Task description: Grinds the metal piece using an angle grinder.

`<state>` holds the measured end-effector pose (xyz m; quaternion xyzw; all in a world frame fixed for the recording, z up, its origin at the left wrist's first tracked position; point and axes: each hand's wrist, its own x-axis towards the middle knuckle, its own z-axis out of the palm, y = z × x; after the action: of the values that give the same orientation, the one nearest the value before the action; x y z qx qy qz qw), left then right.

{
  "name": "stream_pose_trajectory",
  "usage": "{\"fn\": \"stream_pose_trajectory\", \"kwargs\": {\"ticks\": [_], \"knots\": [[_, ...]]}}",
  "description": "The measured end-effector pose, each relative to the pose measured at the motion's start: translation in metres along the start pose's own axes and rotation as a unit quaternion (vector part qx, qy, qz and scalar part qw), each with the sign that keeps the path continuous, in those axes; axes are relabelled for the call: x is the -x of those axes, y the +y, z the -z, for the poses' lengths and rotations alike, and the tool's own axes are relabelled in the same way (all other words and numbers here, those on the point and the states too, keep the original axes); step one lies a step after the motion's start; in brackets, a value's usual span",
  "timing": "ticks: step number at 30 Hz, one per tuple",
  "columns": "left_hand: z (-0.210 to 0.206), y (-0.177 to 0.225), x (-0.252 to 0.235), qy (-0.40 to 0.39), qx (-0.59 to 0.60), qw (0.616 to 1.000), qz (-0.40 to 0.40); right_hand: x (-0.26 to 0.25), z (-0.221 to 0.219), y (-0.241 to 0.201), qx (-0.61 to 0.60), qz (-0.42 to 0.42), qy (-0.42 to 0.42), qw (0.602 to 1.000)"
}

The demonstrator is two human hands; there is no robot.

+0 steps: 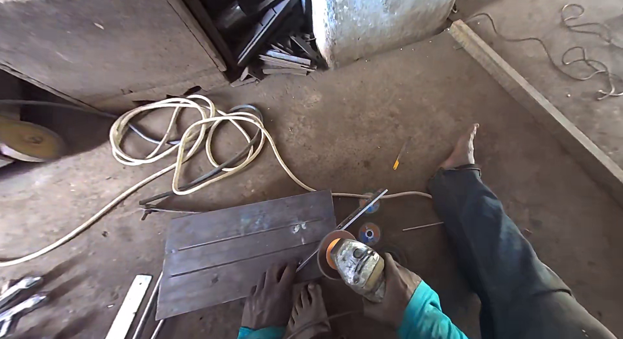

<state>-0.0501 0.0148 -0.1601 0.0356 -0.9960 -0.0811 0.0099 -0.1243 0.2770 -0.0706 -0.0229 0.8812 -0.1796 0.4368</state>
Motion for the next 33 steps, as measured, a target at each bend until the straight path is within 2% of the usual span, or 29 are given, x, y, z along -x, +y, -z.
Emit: {"fn": "stream_pose_trajectory", "kwargs": {"ticks": [7, 13, 15, 17, 23, 27, 33], "knots": [[0.001, 0.001, -0.002, -0.013, -0.015, 1.000, -0.008, -0.008, 0.000, 0.002, -0.009, 0.000, -0.015, 1.000], [0.005, 0.006, -0.004, -0.059, -0.028, 0.998, 0.022, -0.027, 0.011, 0.040, -0.077, -0.073, 0.102, 0.989], [0.004, 0.005, -0.003, -0.061, -0.034, 0.997, 0.023, -0.031, 0.021, 0.044, -0.090, -0.109, 0.112, 0.984], [0.002, 0.005, -0.002, -0.057, -0.037, 0.997, 0.022, -0.030, 0.021, 0.042, -0.087, -0.115, 0.102, 0.984], [-0.001, 0.005, -0.004, -0.012, -0.017, 1.000, 0.017, -0.006, -0.002, 0.014, -0.050, -0.012, 0.015, 0.999], [0.000, 0.006, -0.002, -0.006, -0.009, 1.000, 0.013, -0.011, 0.005, 0.001, -0.027, 0.005, -0.029, 0.999], [0.003, 0.006, -0.003, -0.029, -0.024, 0.999, 0.025, -0.030, 0.019, 0.023, -0.073, -0.051, 0.075, 0.993]]}}
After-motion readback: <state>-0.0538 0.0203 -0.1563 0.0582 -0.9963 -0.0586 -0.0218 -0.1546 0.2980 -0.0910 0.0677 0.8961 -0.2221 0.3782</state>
